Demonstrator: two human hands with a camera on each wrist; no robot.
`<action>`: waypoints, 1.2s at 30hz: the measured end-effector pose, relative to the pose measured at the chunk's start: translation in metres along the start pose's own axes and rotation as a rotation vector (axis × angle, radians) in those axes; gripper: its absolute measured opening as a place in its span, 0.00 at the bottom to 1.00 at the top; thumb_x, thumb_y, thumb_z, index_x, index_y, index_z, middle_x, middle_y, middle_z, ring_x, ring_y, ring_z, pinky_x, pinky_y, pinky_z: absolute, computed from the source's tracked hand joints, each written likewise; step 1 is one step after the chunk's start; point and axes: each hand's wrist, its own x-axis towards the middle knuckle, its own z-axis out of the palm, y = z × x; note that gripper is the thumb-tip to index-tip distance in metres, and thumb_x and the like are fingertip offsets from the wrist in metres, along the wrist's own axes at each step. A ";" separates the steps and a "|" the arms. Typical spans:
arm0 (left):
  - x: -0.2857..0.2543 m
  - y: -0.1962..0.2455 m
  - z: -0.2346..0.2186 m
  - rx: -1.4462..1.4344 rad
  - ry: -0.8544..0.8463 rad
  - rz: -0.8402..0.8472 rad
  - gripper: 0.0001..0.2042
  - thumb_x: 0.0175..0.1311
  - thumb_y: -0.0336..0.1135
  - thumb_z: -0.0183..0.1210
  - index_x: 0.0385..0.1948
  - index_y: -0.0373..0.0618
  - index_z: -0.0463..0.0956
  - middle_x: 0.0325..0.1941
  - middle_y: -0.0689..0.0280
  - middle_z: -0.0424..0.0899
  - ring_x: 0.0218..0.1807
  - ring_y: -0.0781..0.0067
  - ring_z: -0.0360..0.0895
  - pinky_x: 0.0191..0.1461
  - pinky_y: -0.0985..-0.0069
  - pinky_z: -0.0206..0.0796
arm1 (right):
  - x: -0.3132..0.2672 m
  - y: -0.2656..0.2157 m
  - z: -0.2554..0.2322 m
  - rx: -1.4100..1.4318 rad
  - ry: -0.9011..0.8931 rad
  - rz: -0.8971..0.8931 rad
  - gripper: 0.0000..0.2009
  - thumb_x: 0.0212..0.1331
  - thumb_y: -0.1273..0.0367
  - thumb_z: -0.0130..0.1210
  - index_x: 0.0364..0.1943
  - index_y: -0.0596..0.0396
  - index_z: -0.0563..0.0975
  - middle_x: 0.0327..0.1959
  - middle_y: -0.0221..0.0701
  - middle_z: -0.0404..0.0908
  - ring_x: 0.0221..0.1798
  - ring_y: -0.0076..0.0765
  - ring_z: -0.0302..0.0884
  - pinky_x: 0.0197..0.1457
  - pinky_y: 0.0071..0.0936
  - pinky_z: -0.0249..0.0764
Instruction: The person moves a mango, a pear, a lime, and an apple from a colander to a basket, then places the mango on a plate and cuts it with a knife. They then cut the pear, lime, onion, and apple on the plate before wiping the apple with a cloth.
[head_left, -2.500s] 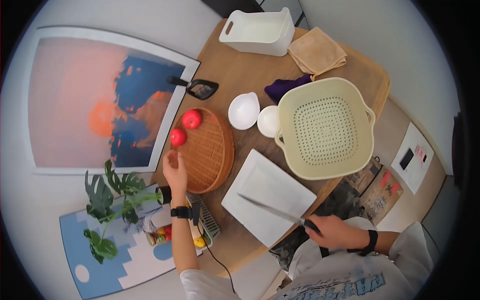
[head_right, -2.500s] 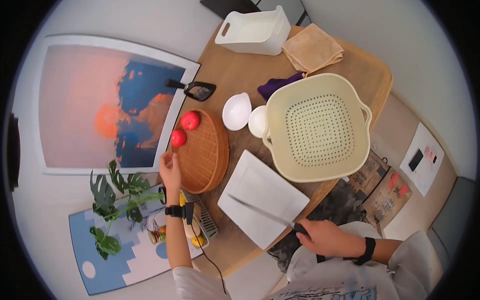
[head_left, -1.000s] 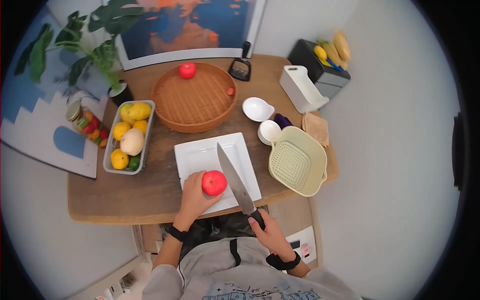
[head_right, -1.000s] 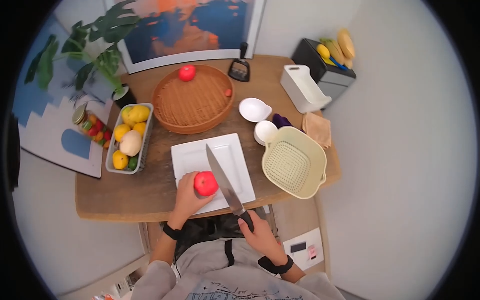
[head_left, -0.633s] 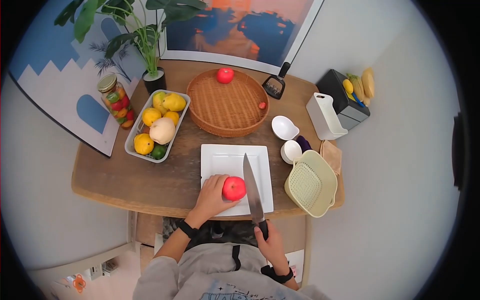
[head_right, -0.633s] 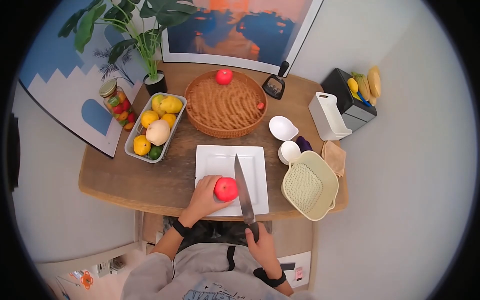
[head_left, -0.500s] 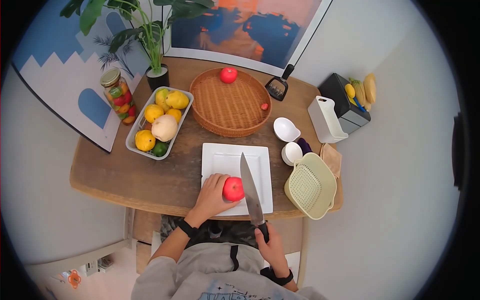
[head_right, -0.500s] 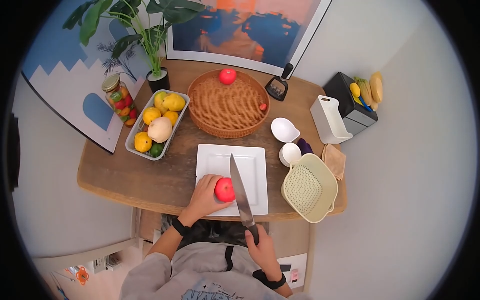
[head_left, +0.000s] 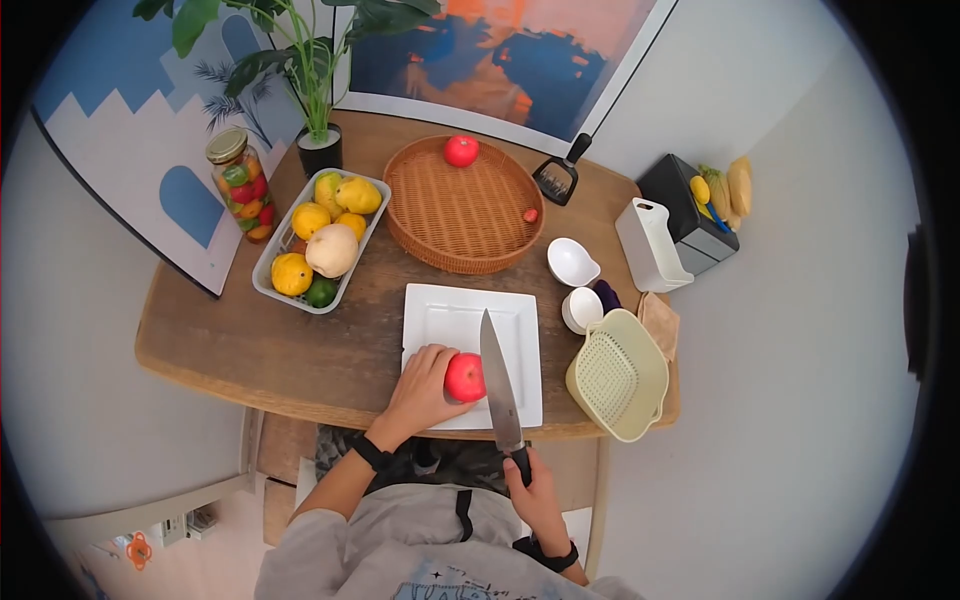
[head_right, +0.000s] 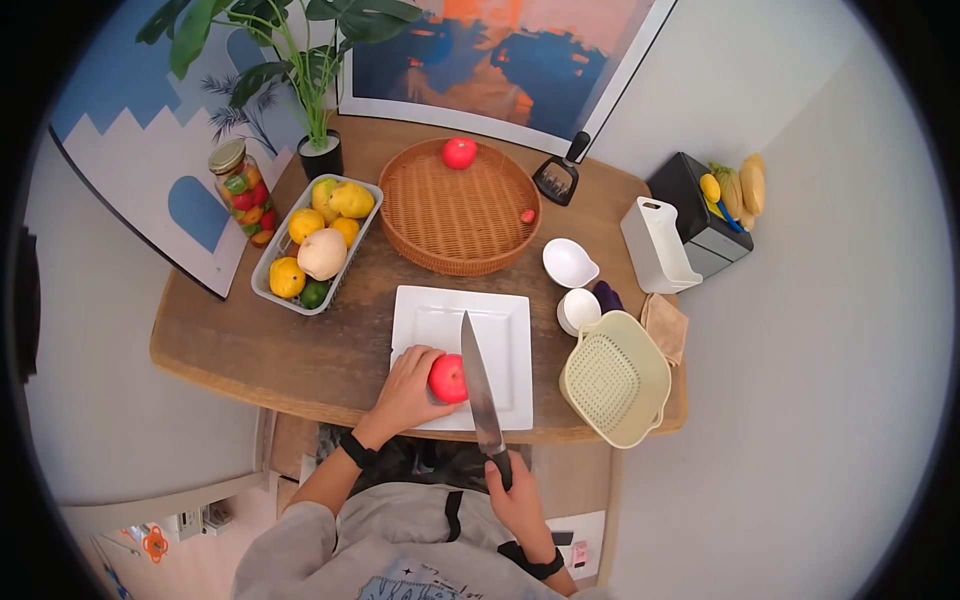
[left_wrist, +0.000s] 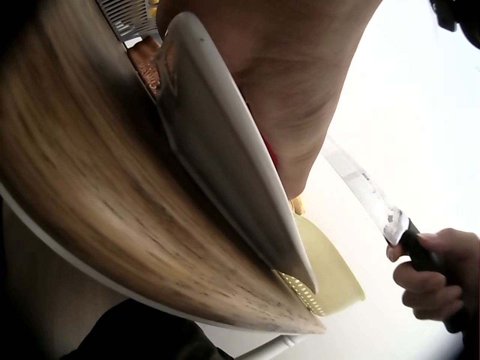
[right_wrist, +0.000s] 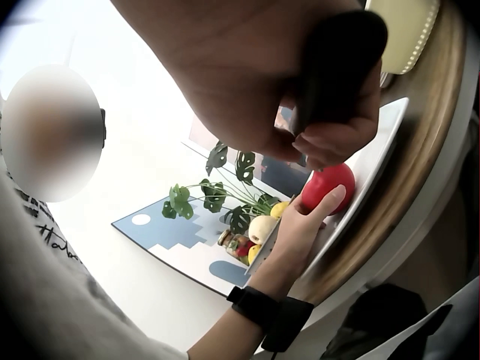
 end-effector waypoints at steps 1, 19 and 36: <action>0.001 0.001 0.000 -0.006 -0.005 0.004 0.36 0.41 0.45 0.78 0.54 0.40 0.72 0.53 0.53 0.74 0.56 0.49 0.73 0.61 0.59 0.66 | 0.001 -0.001 0.001 -0.054 0.020 -0.023 0.13 0.69 0.64 0.56 0.48 0.59 0.76 0.27 0.50 0.80 0.30 0.56 0.82 0.34 0.40 0.74; 0.001 -0.001 0.000 -0.032 -0.026 0.010 0.36 0.42 0.44 0.77 0.54 0.39 0.71 0.55 0.53 0.76 0.58 0.49 0.73 0.63 0.60 0.65 | -0.006 -0.014 -0.005 -0.198 0.060 -0.014 0.14 0.69 0.64 0.55 0.50 0.59 0.76 0.28 0.51 0.80 0.32 0.61 0.82 0.33 0.43 0.74; 0.000 -0.004 -0.001 -0.042 -0.002 0.035 0.35 0.46 0.46 0.76 0.54 0.39 0.71 0.54 0.54 0.78 0.57 0.50 0.74 0.62 0.59 0.65 | -0.002 0.006 -0.001 -0.121 0.082 -0.096 0.11 0.70 0.64 0.55 0.41 0.60 0.75 0.21 0.37 0.77 0.23 0.33 0.75 0.28 0.33 0.69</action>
